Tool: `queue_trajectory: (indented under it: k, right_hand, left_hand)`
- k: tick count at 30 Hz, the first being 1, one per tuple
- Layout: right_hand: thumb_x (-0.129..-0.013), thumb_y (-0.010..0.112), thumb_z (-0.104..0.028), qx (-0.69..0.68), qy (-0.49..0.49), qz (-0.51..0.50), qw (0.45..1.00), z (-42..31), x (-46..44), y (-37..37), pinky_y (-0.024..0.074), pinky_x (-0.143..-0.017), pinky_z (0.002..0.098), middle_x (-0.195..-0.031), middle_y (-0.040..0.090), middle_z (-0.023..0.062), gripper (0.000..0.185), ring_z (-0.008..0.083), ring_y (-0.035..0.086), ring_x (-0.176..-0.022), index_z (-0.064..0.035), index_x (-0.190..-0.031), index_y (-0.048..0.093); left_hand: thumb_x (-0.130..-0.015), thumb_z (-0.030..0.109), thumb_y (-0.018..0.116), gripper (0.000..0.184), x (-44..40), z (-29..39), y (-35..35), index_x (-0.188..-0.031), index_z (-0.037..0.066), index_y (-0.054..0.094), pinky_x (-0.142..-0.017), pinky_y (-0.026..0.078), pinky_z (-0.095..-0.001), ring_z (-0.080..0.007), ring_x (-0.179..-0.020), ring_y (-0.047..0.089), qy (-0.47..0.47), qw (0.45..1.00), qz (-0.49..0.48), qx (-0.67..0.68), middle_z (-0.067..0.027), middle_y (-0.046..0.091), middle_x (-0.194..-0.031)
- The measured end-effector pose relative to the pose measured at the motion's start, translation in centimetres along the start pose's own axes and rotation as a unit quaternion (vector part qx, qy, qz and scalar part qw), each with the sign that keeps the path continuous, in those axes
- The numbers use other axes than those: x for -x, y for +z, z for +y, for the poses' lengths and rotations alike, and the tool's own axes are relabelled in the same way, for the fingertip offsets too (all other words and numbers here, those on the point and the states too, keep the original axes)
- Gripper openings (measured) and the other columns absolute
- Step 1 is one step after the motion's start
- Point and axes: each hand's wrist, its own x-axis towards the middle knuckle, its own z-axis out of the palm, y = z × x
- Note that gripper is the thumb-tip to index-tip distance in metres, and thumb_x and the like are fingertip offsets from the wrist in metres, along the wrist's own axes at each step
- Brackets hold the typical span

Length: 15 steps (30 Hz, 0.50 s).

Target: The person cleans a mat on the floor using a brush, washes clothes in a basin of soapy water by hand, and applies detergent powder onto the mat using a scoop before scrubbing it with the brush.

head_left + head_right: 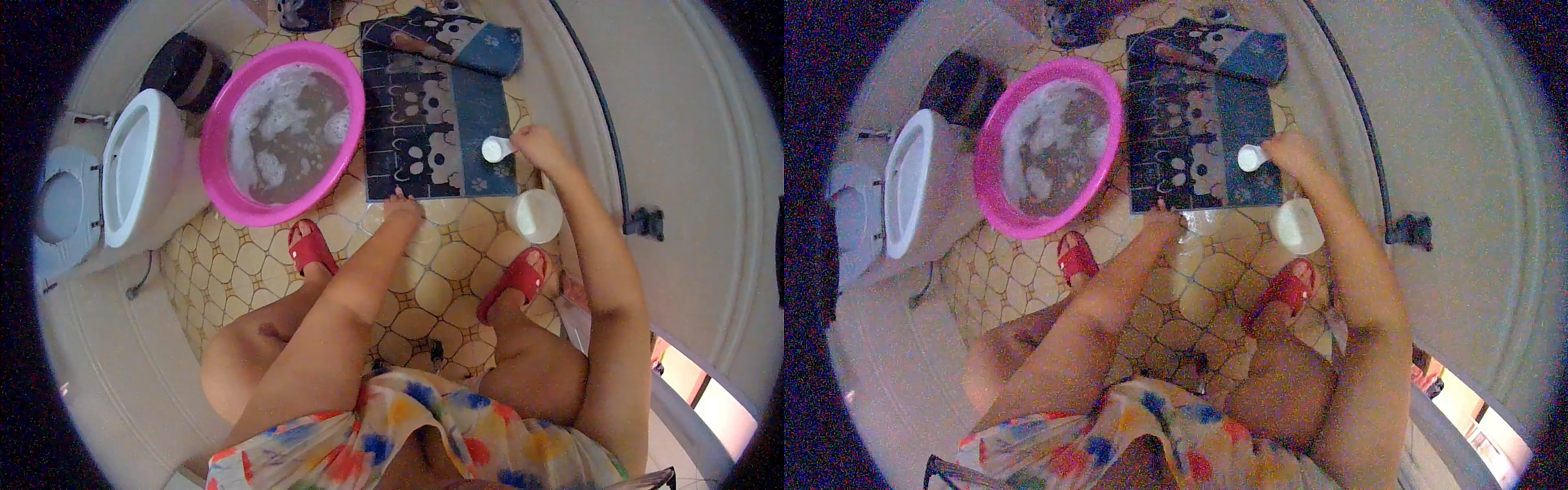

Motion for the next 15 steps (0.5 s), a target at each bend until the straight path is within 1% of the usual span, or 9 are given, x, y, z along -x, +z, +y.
queue_trajectory:
  k: [2,4,6,7,9,11,13,14,15]
  right_hand:
    - [-0.075,0.054,-0.034,-0.039,-0.005,0.004,0.999,-0.9,-1.0,0.1,0.0463,-0.071,0.0404,-0.082,0.065,0.0200,0.034,0.0332,0.062,-0.081,-0.0028,-0.081,0.066]
    - [-0.075,0.053,-0.033,0.046,-0.102,-0.018,0.994,-1.9,-2.0,-0.3,0.0462,-0.070,0.0404,-0.080,0.064,0.0192,0.033,0.0332,0.062,-0.080,-0.0024,-0.079,0.066]
    - [-0.075,0.053,-0.032,0.087,-0.157,-0.010,0.984,-3.2,-3.1,-0.1,0.0462,-0.070,0.0410,-0.079,0.064,0.0185,0.032,0.0337,0.062,-0.079,-0.0023,-0.078,0.065]
    - [-0.075,0.053,-0.031,0.085,-0.163,0.009,0.983,-3.7,-3.9,0.5,0.0463,-0.070,0.0416,-0.079,0.064,0.0184,0.031,0.0342,0.062,-0.078,-0.0024,-0.078,0.065]
    - [-0.076,0.053,-0.032,0.127,-0.190,0.001,0.974,-4.8,-6.3,1.8,0.0467,-0.074,0.0436,-0.084,0.064,0.0197,0.033,0.0359,0.062,-0.082,-0.0016,-0.081,0.066]
    - [-0.078,0.052,-0.033,0.211,-0.227,-0.052,0.949,-5.7,-9.6,3.7,0.0473,-0.081,0.0463,-0.095,0.063,0.0229,0.038,0.0383,0.061,-0.090,0.0003,-0.086,0.067]
    - [-0.077,0.053,-0.034,0.130,-0.166,-0.026,0.977,-8.1,-10.4,4.4,0.0471,-0.082,0.0458,-0.095,0.063,0.0230,0.038,0.0385,0.061,-0.091,0.0004,-0.085,0.067]
    - [-0.076,0.053,-0.034,0.090,-0.135,-0.014,0.987,-9.1,-10.7,4.4,0.0469,-0.083,0.0456,-0.095,0.063,0.0230,0.039,0.0385,0.061,-0.092,0.0004,-0.085,0.067]
    - [-0.076,0.053,-0.031,0.112,-0.157,-0.004,0.981,-9.3,-11.7,5.4,0.0473,-0.082,0.0453,-0.094,0.063,0.0224,0.035,0.0380,0.061,-0.091,-0.0002,-0.085,0.067]
  left_hand:
    - [-0.092,0.027,0.029,0.050,-0.4,0.0,0.0,-0.138,0.009,0.035,-0.105,0.024,-0.0423,-0.0305,-0.130,0.033,0.015,1.000,-0.019,-0.008,-0.0177,0.019,-0.148]
    - [-0.092,0.026,0.030,0.049,0.1,0.1,-0.6,-0.137,0.009,0.037,-0.104,0.025,-0.0422,-0.0307,-0.129,0.035,0.024,0.999,-0.037,-0.008,-0.0183,0.021,-0.147]
    - [-0.091,0.026,0.031,0.048,0.4,0.0,-0.2,-0.135,0.008,0.040,-0.104,0.026,-0.0419,-0.0304,-0.129,0.036,0.020,1.000,-0.003,0.010,-0.0181,0.025,-0.146]
    - [-0.091,0.026,0.032,0.048,0.0,-0.1,0.3,-0.134,0.008,0.041,-0.104,0.026,-0.0418,-0.0302,-0.128,0.036,0.018,1.000,0.015,0.019,-0.0180,0.026,-0.145]
    - [-0.090,0.026,0.033,0.046,-2.3,-0.4,2.1,-0.131,0.007,0.046,-0.104,0.027,-0.0409,-0.0298,-0.128,0.038,0.022,0.999,0.034,0.003,-0.0176,0.030,-0.144]
    - [-0.090,0.027,0.035,0.045,-2.2,-0.8,1.7,-0.127,0.007,0.050,-0.103,0.030,-0.0406,-0.0299,-0.126,0.040,0.033,0.999,0.024,-0.001,-0.0174,0.033,-0.142]
    - [-0.090,0.027,0.037,0.043,0.0,-0.9,-0.5,-0.124,0.007,0.054,-0.102,0.032,-0.0407,-0.0305,-0.124,0.042,0.053,0.998,-0.016,0.008,-0.0173,0.035,-0.141]
    - [-0.089,0.026,0.039,0.041,0.2,-1.1,-0.7,-0.122,0.007,0.055,-0.100,0.034,-0.0403,-0.0307,-0.123,0.044,0.067,0.998,-0.014,-0.015,-0.0172,0.037,-0.140]
    - [-0.089,0.025,0.041,0.040,0.2,-1.2,-0.7,-0.121,0.007,0.056,-0.098,0.036,-0.0399,-0.0309,-0.121,0.046,0.082,0.996,-0.012,-0.039,-0.0170,0.038,-0.139]
